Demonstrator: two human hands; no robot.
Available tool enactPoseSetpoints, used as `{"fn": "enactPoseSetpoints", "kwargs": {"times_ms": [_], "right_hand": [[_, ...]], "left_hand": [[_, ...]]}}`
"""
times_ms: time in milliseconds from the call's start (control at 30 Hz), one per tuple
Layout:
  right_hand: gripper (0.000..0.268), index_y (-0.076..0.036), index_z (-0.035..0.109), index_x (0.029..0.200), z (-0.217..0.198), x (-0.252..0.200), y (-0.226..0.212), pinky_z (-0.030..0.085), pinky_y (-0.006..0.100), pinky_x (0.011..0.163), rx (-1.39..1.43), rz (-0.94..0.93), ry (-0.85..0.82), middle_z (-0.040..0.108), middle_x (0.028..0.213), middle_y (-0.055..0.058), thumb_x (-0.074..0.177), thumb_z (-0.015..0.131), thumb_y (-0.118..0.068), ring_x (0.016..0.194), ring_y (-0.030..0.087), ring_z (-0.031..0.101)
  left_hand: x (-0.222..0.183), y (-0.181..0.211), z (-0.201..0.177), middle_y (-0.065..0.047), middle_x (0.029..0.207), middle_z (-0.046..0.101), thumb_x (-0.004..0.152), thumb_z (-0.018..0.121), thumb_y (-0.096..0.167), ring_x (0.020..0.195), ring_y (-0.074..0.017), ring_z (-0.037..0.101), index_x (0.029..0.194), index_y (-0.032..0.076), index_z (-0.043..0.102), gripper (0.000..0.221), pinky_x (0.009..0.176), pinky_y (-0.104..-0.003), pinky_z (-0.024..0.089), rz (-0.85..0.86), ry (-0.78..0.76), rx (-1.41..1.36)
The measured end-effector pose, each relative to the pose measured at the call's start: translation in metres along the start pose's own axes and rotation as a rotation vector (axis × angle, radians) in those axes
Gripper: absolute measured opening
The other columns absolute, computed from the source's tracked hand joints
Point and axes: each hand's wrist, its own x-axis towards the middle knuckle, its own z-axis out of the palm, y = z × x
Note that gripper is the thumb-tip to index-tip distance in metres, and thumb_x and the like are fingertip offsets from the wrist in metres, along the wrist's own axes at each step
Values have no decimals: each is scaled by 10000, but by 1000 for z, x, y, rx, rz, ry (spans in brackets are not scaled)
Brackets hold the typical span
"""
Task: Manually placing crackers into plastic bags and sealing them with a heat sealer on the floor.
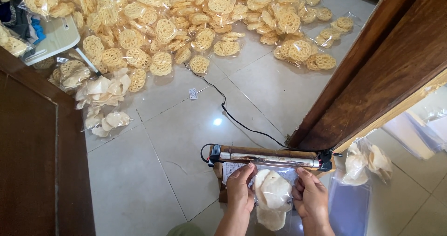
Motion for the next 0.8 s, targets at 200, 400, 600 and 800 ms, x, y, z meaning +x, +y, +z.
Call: {"fn": "enactPoseSetpoints", "kwargs": {"times_ms": [200,400,600,800], "right_hand": [[120,-6,685,984,0,0,0,222,203,447,3,8,-1,439,670,-12,1009,635,-113,555,54,328],[107,-19,677,966,-2,1,2,213,199,430,35,4,-22,437,658,-14,1002,640,-112,538,50,327],[143,-13,639,946,-13,-19,-8,253,224,470,-14,-16,-76,420,693,1,1034,599,-118,578,76,341],[659,8,688,1135,-4,-103,-41,517,389,1033,-957,-1131,-88,708,1164,140,537,931,-128,1101,260,658]], "left_hand": [[0,-1,0,-143,818,688,856,797,-22,750,-223,606,867,-43,702,98,697,-344,513,4,-5,-28],[-1,-1,0,-150,833,686,855,798,-15,752,-231,605,893,-56,691,121,712,-352,514,5,-4,-28],[-19,7,-2,-165,849,682,855,770,-22,782,-242,608,887,-57,696,87,748,-363,519,24,-79,-21],[-96,16,-15,-101,852,656,807,691,-32,685,-175,591,831,53,687,88,549,-316,586,667,-641,514]]}}
